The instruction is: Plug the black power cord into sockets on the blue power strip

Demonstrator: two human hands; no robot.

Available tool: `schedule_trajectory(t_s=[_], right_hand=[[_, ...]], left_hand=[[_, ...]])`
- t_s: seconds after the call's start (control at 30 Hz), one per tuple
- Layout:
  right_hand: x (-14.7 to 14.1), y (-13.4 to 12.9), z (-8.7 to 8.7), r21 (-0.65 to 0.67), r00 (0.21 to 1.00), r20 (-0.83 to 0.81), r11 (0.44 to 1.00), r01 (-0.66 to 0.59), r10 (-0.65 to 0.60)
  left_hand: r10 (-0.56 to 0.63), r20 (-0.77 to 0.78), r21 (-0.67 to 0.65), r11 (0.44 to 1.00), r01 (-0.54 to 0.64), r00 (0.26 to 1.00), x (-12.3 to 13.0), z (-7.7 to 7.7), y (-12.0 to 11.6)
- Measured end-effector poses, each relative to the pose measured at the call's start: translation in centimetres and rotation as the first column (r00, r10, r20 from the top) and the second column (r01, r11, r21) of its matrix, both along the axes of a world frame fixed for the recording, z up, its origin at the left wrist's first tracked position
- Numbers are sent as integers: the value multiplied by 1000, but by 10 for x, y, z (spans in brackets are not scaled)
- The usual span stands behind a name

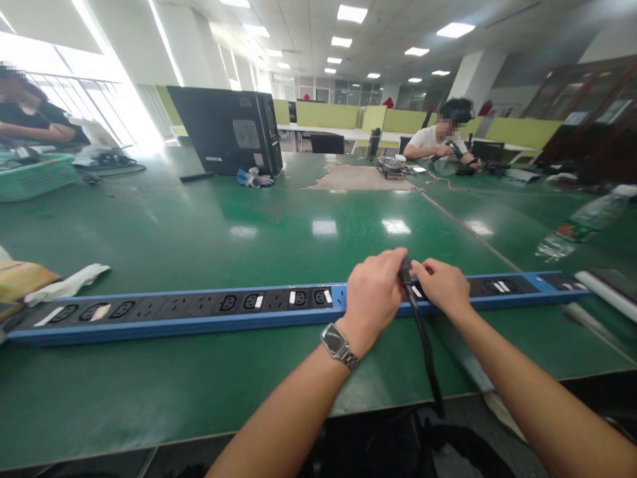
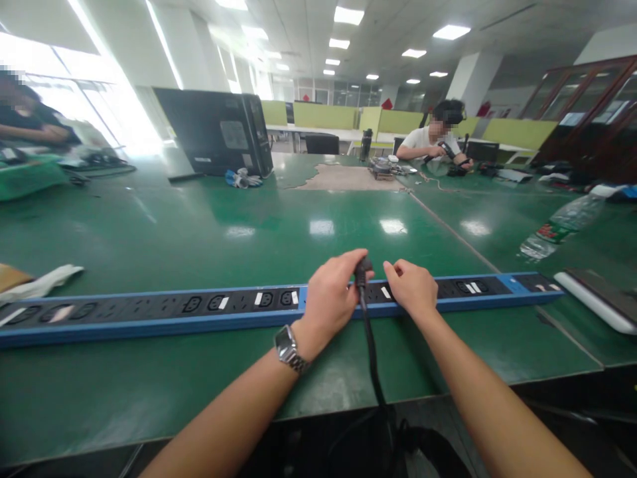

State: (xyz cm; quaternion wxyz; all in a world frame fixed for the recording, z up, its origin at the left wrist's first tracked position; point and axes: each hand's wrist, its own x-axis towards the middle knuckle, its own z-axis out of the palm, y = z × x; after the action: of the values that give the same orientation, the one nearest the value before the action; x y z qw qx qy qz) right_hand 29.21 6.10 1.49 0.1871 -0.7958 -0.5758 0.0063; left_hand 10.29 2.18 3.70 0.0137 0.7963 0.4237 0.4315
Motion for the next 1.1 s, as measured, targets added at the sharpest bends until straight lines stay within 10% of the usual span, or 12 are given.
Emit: schedule_trajectory(t_s=[0.13, 0.3, 1.1], right_hand=[[0, 0, 1, -2, 1000, -10, 1000, 4, -4], [-1, -1, 1, -16, 1000, -7, 1000, 8, -8], [-2, -2, -2, -17, 999, 46, 1000, 15, -14]], left_hand=[[144, 35, -58, 988, -142, 989, -61, -1, -7], [38, -88, -188, 981, -54, 995, -105, -24, -15], [40, -348, -90, 993, -76, 937, -85, -30, -25]])
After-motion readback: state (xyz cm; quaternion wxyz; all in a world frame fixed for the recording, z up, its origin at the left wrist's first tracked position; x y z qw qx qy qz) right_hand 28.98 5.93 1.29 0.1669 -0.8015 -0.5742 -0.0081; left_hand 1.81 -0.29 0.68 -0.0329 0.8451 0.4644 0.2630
